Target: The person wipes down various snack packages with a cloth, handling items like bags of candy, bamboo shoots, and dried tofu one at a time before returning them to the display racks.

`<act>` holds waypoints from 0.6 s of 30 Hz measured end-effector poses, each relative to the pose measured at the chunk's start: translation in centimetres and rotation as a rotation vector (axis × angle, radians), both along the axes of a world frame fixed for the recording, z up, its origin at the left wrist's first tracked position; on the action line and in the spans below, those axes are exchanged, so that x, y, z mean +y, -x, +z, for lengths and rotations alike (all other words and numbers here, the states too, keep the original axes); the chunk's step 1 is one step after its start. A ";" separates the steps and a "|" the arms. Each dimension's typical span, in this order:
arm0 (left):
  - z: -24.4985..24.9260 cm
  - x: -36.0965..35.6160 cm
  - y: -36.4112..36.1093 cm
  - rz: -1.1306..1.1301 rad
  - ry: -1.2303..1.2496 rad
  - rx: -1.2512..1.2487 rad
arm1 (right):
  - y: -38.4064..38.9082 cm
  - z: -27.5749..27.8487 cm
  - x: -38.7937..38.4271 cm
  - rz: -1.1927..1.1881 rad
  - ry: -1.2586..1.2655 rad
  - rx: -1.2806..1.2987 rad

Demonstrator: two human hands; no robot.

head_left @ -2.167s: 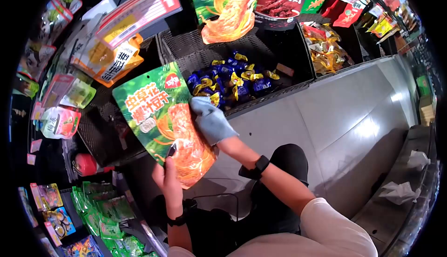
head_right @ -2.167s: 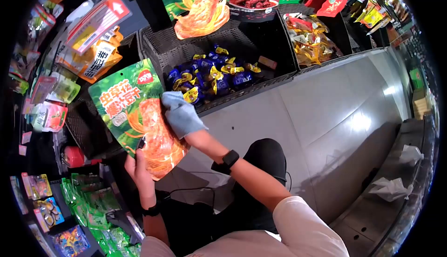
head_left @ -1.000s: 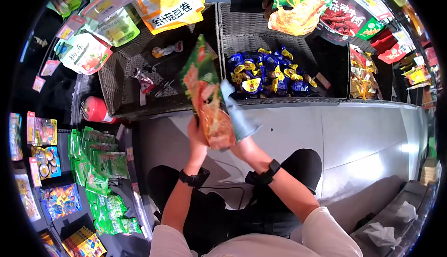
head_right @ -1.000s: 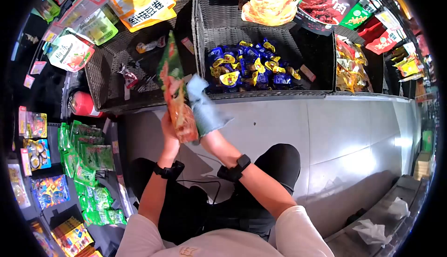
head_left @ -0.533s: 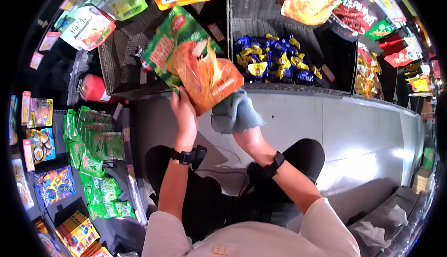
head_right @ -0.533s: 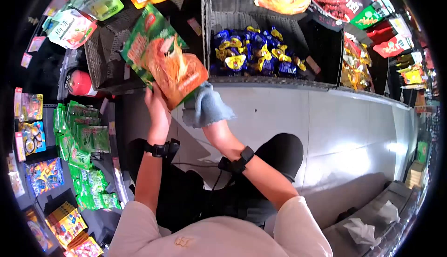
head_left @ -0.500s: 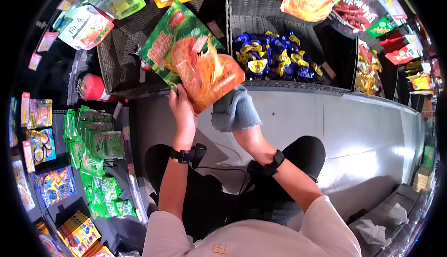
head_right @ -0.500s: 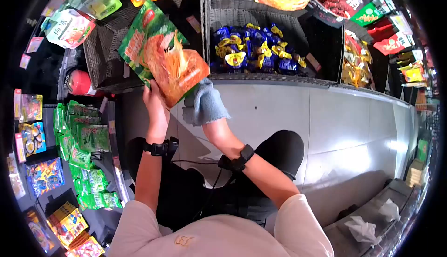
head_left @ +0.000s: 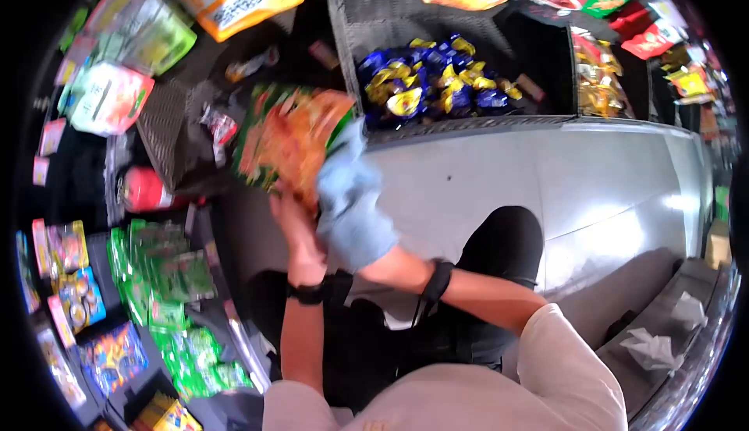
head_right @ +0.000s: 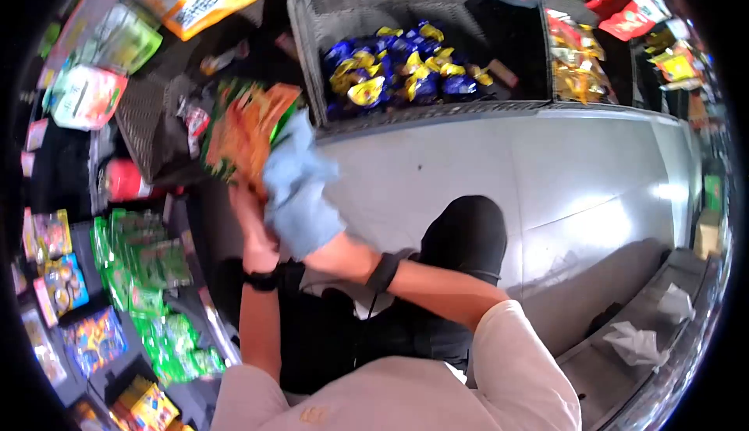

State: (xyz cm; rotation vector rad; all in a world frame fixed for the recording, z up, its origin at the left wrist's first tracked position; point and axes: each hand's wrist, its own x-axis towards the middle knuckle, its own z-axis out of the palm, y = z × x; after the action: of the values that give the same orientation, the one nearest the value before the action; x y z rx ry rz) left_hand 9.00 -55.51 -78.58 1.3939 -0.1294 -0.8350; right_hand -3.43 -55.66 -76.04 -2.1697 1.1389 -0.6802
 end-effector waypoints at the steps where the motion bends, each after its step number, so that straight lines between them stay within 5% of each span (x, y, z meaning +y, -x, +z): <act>1: 1.5 -0.3 0.5 0.027 0.023 -0.022 | -0.3 0.2 0.0 -0.073 -0.178 -0.292; 2: 0.4 0.0 -0.3 0.022 0.071 -0.058 | 0.7 3.3 -0.1 -0.085 -0.288 -0.258; 4: 1.7 -0.7 0.2 0.074 0.141 0.039 | 0.2 6.5 -4.3 -0.102 0.019 -0.186; 7: 2.1 -1.0 1.2 0.024 0.345 -0.065 | -0.6 3.3 -6.0 -0.228 0.274 -0.320; 12: 2.1 -1.6 1.4 0.013 0.317 -0.300 | -0.2 3.4 -5.6 -0.374 -0.161 -0.480; 14: 1.8 -1.2 0.6 0.012 0.252 -0.370 | -0.1 1.6 -5.6 -0.266 -0.323 -0.293; 17: 1.8 -0.8 -0.4 -0.010 0.150 -0.664 | 0.9 3.8 -6.8 -0.045 0.392 0.515; 18: 2.6 -0.8 -0.4 -0.026 0.106 -0.788 | 2.7 6.2 -8.7 0.299 0.061 0.463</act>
State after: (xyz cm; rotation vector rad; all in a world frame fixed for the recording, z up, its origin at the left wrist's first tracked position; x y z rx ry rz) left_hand 9.37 -56.29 -76.02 1.5537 -0.7844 -0.2523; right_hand -6.11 -64.35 -69.81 -2.5581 0.9808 -0.0811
